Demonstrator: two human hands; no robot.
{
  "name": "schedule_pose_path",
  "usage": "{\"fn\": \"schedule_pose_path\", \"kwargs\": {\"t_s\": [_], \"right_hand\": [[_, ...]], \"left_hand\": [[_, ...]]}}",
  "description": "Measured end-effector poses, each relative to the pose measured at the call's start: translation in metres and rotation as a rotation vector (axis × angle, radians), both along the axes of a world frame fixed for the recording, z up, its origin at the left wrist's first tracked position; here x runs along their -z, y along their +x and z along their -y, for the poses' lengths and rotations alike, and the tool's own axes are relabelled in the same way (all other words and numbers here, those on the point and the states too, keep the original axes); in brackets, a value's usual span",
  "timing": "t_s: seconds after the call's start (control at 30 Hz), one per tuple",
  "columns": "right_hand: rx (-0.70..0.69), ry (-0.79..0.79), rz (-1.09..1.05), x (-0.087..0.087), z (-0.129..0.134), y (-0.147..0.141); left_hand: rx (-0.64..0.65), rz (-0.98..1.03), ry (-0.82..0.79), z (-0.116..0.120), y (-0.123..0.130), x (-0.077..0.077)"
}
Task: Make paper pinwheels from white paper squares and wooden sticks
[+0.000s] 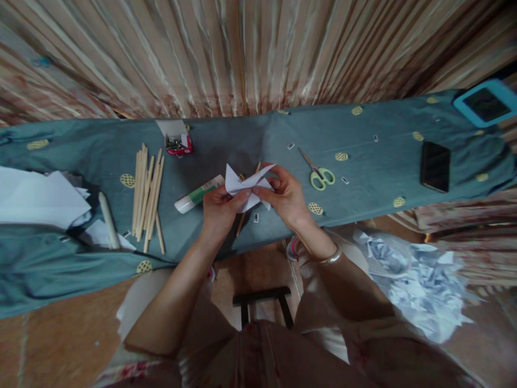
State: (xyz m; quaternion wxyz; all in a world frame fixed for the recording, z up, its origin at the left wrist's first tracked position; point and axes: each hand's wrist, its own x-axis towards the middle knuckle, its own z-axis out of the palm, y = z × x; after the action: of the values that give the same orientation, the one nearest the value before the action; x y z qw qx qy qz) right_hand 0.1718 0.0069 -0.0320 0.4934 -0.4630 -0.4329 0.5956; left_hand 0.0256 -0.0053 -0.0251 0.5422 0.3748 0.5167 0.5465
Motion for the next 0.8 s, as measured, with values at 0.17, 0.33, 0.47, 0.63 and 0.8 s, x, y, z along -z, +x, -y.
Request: {"fn": "schedule_pose_path", "kwargs": {"t_s": [0.17, 0.33, 0.47, 0.63, 0.8], "right_hand": [[0.003, 0.006, 0.028, -0.0049, 0.001, -0.0016], [0.023, 0.015, 0.07, -0.0059, 0.002, -0.0027], [0.017, 0.021, 0.045, -0.0033, 0.0009, -0.0026], [0.001, 0.005, 0.021, -0.0028, -0.0006, -0.0025], [-0.011, 0.008, 0.019, -0.003, -0.0004, -0.0019]], "left_hand": [[-0.009, 0.011, -0.055, 0.0002, 0.0002, -0.0031], [0.0, 0.102, -0.106, -0.0003, 0.0026, -0.0084], [0.019, 0.191, -0.136, -0.0002, 0.0036, -0.009], [0.012, 0.185, -0.145, 0.0003, 0.0042, -0.0084], [0.021, 0.15, -0.131, 0.0003, 0.0033, -0.0067]]}}
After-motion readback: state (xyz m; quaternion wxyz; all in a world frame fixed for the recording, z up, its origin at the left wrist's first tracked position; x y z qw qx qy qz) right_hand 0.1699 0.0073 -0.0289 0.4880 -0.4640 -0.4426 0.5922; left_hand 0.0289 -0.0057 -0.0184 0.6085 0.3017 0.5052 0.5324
